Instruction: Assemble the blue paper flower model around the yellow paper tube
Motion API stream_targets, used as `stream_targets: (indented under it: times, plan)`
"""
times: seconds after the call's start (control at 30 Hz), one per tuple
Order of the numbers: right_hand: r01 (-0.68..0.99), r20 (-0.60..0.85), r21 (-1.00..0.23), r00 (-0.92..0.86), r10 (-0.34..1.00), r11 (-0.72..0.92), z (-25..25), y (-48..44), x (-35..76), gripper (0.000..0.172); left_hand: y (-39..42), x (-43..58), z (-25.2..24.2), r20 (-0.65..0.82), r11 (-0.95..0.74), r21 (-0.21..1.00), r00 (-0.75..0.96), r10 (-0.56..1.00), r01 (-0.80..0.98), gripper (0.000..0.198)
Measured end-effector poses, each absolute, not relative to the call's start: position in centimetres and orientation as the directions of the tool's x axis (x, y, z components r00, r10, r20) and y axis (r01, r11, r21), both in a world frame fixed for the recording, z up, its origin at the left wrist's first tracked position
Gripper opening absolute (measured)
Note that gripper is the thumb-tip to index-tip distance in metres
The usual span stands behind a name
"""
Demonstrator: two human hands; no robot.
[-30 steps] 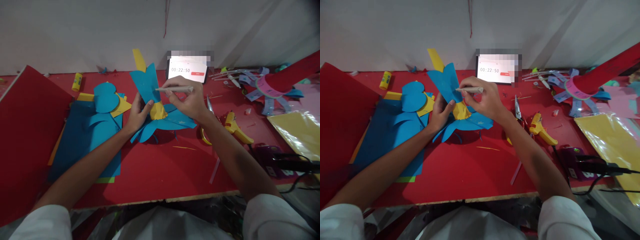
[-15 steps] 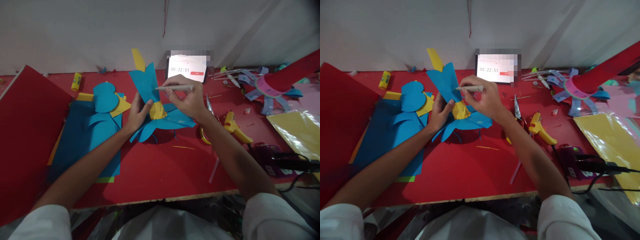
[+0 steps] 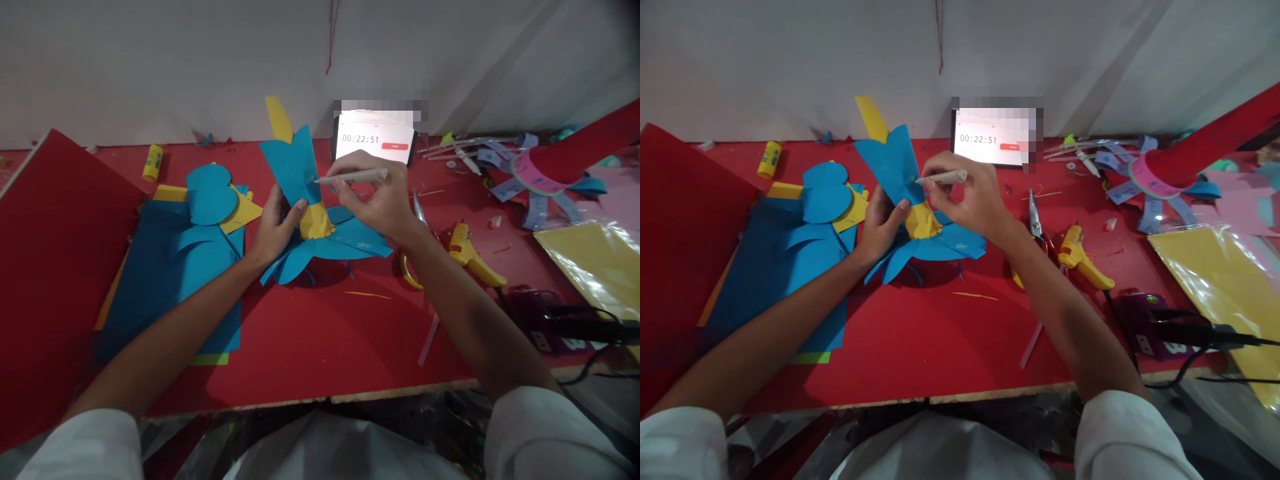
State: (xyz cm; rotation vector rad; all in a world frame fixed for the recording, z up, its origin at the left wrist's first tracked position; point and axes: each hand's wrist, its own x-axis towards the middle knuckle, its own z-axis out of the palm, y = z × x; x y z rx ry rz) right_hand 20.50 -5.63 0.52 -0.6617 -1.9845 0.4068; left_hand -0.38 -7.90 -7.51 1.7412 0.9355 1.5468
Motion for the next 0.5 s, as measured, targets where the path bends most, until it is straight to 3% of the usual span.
stream_targets:
  times: [0.5]
  plan:
    - [0.261, 0.696, -0.540, -0.396, 0.599, 0.800, 0.86, -5.96, 20.36, 0.024, -7.74, -0.60, -7.76, 0.567, -0.570, 0.817, 0.059, 0.822, 0.092, 0.047]
